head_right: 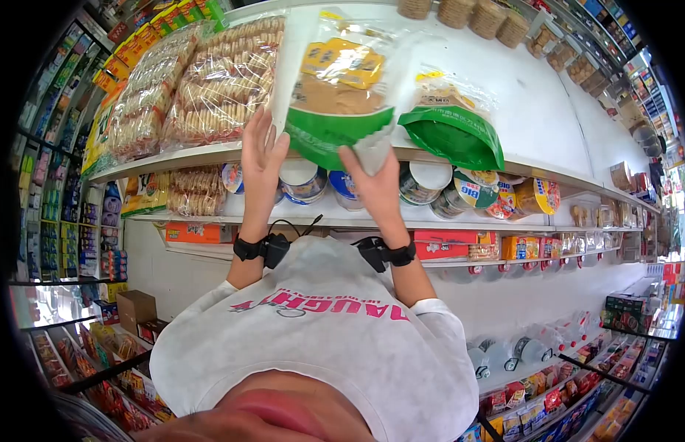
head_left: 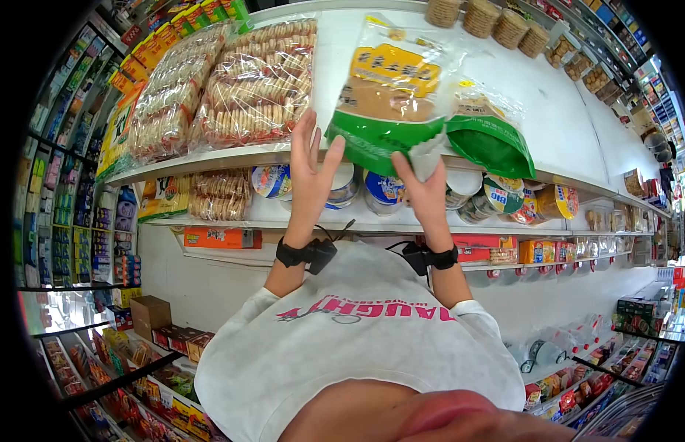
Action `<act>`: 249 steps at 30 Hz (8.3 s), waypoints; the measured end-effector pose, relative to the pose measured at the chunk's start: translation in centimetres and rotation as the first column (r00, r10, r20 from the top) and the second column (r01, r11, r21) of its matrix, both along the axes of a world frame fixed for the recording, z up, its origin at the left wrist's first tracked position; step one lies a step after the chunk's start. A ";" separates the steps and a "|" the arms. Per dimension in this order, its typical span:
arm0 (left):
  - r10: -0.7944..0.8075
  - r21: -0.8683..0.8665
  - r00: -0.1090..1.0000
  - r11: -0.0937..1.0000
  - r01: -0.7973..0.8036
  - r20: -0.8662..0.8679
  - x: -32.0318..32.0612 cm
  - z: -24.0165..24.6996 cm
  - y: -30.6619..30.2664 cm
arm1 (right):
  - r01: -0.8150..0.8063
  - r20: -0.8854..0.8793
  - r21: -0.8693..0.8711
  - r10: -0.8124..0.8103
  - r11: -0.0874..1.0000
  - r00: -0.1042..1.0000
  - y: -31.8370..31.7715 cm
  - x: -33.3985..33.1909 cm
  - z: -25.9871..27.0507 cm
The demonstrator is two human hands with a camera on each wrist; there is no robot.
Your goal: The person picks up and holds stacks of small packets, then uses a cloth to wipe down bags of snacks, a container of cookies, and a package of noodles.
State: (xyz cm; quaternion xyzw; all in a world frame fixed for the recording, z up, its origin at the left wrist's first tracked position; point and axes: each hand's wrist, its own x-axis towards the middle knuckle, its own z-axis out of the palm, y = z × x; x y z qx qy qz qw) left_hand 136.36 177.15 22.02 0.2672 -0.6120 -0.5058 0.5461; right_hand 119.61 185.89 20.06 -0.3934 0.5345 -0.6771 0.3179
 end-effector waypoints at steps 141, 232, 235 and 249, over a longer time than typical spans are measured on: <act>0.133 -0.199 0.961 0.976 -0.085 0.242 -4.9 2.0 -5.5 | 0.121 -0.639 -0.129 -0.175 0.984 0.749 -3.6 -8.4 2.4; -0.562 0.155 0.667 0.808 0.568 0.489 -64.3 -9.5 57.2 | 0.828 0.672 0.347 -0.732 0.440 0.107 82.3 -56.9 -10.3; -0.585 0.154 0.631 0.784 0.602 0.509 -65.6 -9.1 61.3 | 0.768 0.719 0.324 -0.672 0.552 0.179 83.2 -61.2 -12.6; -0.338 0.200 0.728 0.941 0.272 0.596 -76.0 -7.4 72.1 | 0.650 0.706 0.319 -0.630 0.690 0.322 93.8 -82.1 -12.7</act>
